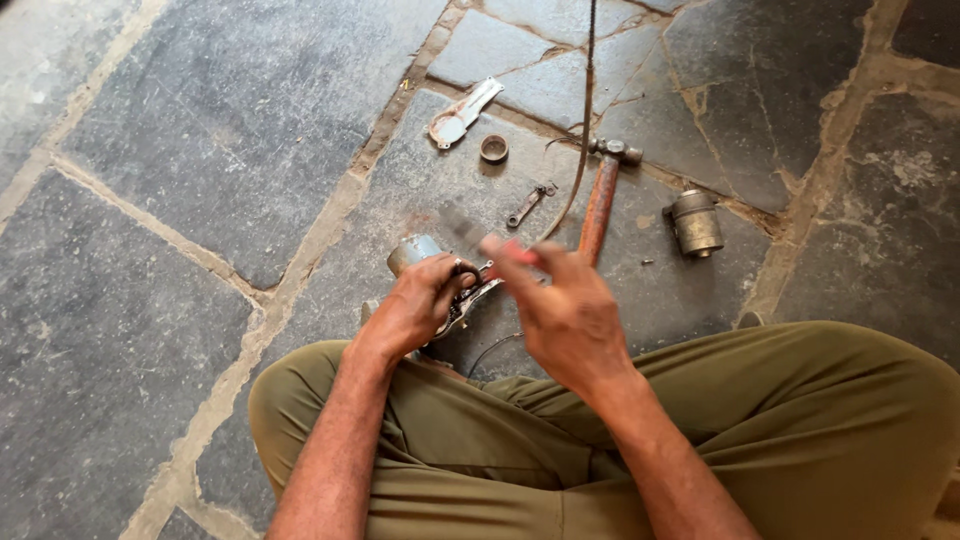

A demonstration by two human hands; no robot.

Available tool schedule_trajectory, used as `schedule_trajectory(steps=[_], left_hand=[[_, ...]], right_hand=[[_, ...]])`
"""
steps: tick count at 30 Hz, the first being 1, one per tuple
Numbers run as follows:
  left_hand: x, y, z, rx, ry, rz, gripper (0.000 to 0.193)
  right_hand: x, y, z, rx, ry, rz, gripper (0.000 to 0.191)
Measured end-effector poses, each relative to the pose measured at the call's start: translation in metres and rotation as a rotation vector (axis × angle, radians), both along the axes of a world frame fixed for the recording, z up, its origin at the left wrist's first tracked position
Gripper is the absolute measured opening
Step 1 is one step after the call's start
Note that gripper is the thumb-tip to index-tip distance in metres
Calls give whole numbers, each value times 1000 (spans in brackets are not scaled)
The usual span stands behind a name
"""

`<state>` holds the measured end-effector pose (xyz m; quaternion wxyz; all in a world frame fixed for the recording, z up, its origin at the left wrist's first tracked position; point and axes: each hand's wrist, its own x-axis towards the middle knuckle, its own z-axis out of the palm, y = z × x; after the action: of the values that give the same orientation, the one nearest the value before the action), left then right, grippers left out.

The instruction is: The person sits on a stone floor and uses pliers and a hammer to manipulate a small metal mechanical component. They repeatedly adjust the part with pliers and strike it with a hammer, working on the same object throughout the clip.

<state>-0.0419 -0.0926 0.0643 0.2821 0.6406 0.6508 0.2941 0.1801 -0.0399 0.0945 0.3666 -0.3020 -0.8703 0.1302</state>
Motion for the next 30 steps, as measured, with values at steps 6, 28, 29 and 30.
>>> schedule_trajectory(steps=[6,28,29,30], left_hand=[[-3,0,-7,28,13,-7,12],[-11,-1,-10,52,21,-44,12],[-10,-1,-10,34,35,-27,12],[-10,-1,-10,14,49,-16,14]], right_hand=[[2,-8,4,-21,87,-48,60],[-8,-18,7,-31,214,-130,60],[-9,-18,5,-47,250,-141,59],[-11,-18,1,-68,178,-98,58]])
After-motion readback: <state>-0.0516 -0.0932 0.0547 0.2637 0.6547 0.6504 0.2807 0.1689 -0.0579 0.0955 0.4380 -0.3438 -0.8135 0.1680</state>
